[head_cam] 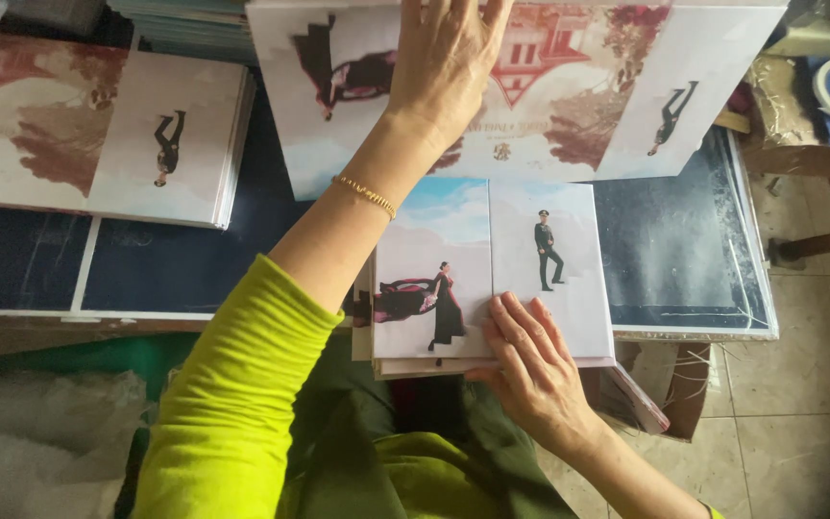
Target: Folding printed wedding invitations and stacking them.
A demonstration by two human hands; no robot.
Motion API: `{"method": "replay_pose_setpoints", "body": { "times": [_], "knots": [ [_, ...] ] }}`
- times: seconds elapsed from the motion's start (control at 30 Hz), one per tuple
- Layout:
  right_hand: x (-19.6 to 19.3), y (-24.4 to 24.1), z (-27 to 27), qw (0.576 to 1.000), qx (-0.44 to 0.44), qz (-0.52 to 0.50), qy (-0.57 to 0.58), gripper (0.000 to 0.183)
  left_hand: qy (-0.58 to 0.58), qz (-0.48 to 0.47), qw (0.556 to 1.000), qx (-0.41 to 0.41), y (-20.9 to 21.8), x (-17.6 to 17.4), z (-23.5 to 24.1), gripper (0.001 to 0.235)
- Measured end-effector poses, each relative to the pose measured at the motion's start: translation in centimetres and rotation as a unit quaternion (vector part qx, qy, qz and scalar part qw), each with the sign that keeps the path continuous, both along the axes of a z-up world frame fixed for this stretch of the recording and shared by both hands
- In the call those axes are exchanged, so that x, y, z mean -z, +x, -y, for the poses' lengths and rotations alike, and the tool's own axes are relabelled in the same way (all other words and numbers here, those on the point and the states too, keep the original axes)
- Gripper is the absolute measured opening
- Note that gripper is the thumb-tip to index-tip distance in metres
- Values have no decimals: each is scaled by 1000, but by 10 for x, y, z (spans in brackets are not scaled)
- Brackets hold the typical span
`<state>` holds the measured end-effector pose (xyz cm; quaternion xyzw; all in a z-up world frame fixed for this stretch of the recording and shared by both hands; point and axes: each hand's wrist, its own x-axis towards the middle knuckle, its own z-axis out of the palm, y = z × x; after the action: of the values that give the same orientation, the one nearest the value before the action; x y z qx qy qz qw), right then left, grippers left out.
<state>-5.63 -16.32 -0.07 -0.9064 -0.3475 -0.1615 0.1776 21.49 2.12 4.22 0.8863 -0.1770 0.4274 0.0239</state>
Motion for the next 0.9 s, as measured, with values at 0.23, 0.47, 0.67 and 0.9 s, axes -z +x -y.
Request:
{"method": "replay_pose_setpoints", "body": {
  "times": [0.23,0.47,0.67,0.9],
  "knots": [
    [-15,3,-1,1000,-4,-14,0,61,-54,-61,978,190,-147,-38,-1,20],
    [8,-8,31,997,8,-67,-29,30,-23,-192,962,190,-279,12,-21,13],
    [25,-32,103,976,95,-186,-67,28,-61,-181,956,224,-292,43,-35,39],
    [20,-39,160,723,260,-254,587,22,-37,-184,950,250,-287,53,-37,37]
  ]
}}
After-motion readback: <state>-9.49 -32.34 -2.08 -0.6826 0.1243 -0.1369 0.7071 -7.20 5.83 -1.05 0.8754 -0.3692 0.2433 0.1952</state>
